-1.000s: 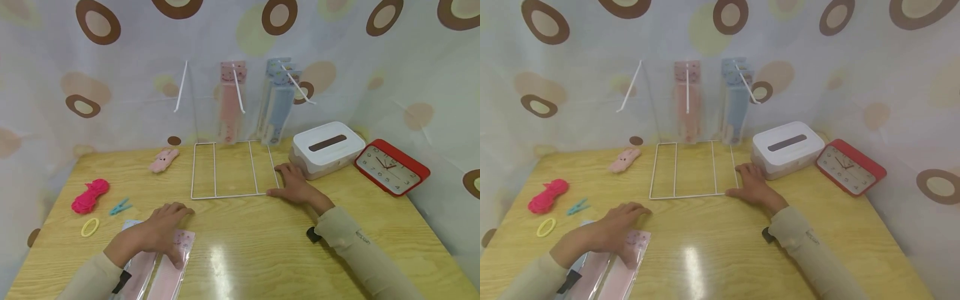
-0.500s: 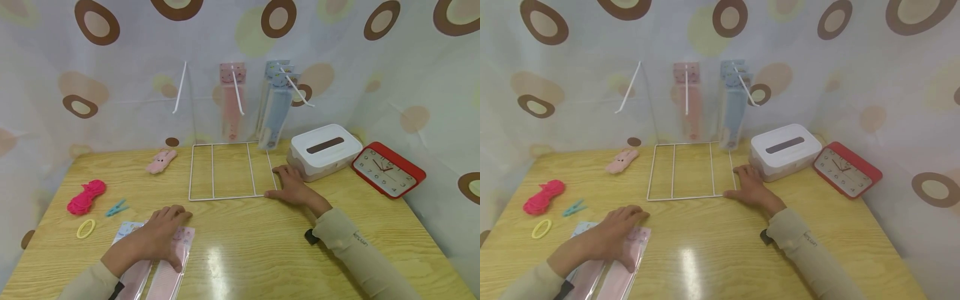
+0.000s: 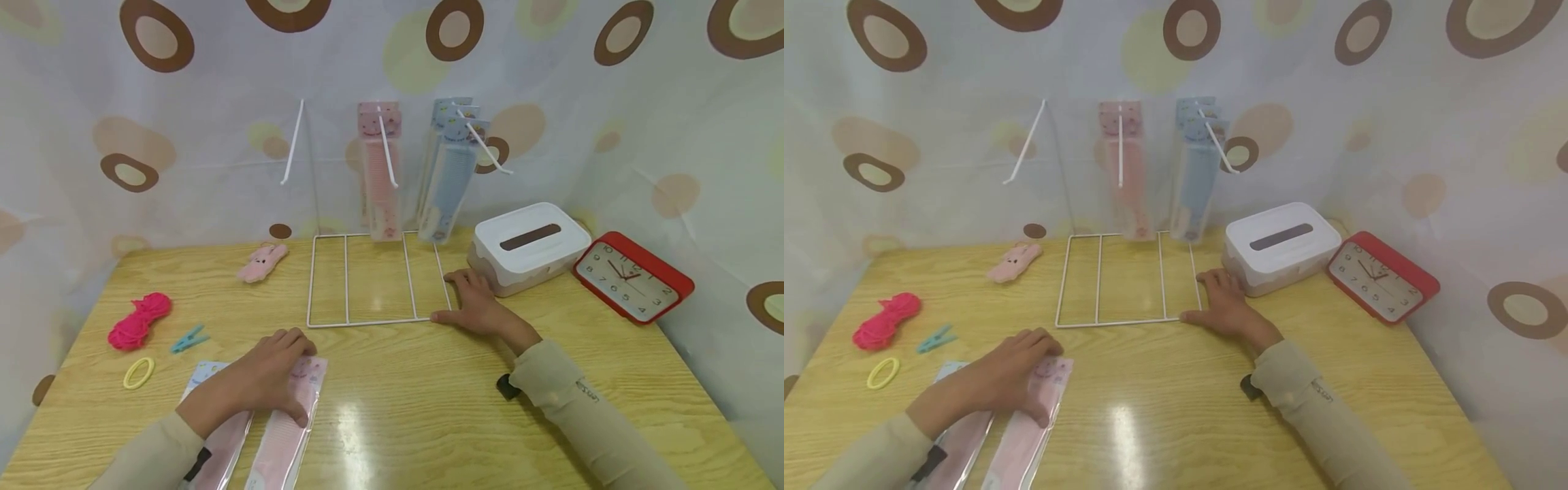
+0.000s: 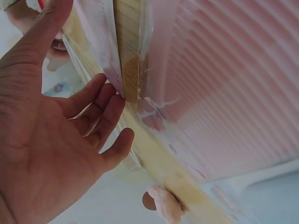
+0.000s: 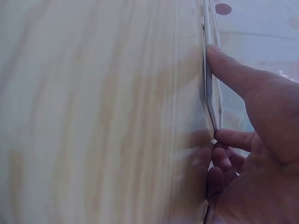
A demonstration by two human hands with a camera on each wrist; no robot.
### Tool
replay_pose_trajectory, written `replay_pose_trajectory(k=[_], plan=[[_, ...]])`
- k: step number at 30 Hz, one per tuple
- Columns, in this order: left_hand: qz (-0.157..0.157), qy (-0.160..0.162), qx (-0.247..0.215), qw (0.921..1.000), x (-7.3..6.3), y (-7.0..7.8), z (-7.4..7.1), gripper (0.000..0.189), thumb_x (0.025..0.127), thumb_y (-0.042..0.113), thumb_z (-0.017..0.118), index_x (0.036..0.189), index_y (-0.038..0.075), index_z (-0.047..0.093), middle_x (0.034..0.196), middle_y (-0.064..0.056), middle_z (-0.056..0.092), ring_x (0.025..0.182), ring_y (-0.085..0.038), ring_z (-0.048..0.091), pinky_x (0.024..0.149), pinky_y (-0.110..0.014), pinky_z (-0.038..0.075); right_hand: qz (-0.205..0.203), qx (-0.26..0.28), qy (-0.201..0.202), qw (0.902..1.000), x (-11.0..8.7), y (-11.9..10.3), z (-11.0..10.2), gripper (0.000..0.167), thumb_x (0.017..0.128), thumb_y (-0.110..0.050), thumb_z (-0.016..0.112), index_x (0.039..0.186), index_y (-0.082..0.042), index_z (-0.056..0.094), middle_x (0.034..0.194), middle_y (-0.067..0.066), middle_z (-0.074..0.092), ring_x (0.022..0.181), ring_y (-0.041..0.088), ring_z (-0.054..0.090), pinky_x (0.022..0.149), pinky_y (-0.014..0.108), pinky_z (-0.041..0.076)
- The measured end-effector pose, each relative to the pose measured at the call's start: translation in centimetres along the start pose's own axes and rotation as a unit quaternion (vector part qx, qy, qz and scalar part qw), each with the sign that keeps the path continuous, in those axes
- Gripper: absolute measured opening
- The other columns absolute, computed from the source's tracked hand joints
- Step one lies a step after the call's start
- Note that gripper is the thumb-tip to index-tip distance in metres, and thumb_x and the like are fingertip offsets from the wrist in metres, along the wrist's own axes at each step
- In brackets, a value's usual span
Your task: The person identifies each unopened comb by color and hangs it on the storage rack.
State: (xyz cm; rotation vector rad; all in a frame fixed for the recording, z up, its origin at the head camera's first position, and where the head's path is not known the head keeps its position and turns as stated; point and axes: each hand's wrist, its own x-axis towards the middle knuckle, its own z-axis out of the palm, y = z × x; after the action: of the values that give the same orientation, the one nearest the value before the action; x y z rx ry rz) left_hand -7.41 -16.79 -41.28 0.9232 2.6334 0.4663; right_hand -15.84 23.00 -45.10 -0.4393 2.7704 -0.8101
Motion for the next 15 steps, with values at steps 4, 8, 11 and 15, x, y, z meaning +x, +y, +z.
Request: replay_pose_trajectory(k=[4,8,11,15], plan=[[-0.007,-0.002,-0.004,1.0000,0.3,0.2,-0.1,0.097,0.050,0.057,0.094,0.122,0.004,0.057,0.116,-0.001,0.052,0.104,-0.021,0.047,0.094,-0.050,0.045,0.002,0.004,-0.001,1.0000,0.0,0.1,-0.1,0.085,0.085,-0.047,0.077,0.145,-0.001,0.037,0.147,0.026,0.033,0.130,0.046,0.030,0.108,0.061,0.028],[-0.012,-0.004,-0.009,0.9999,0.8,0.2,-0.1,0.094,0.047,0.056,0.095,0.116,0.006,0.055,0.108,0.000,0.048,0.100,-0.020,0.044,0.092,-0.048,0.044,0.004,0.004,0.000,1.0000,0.0,0.2,-0.1,0.085,0.085,-0.047,0.077,0.145,0.000,0.037,0.147,0.026,0.032,0.130,0.047,0.030,0.108,0.061,0.029],[-0.009,-0.004,-0.015,0.9998,1.1,0.1,-0.1,0.091,0.044,0.055,0.097,0.109,0.009,0.052,0.102,0.001,0.043,0.096,-0.020,0.041,0.089,-0.046,0.041,0.004,0.005,0.000,1.0000,0.0,0.2,0.0,0.085,0.085,-0.047,0.077,0.145,0.000,0.038,0.147,0.026,0.033,0.129,0.047,0.031,0.108,0.061,0.029],[-0.013,-0.008,-0.024,0.9996,1.5,0.0,-0.3,0.089,0.044,0.054,0.097,0.106,0.012,0.049,0.098,0.003,0.042,0.093,-0.018,0.040,0.087,-0.044,0.040,0.005,0.010,-0.001,0.9999,0.0,0.1,0.0,0.085,0.085,-0.046,0.077,0.145,0.000,0.038,0.147,0.026,0.032,0.129,0.047,0.030,0.108,0.062,0.029]])
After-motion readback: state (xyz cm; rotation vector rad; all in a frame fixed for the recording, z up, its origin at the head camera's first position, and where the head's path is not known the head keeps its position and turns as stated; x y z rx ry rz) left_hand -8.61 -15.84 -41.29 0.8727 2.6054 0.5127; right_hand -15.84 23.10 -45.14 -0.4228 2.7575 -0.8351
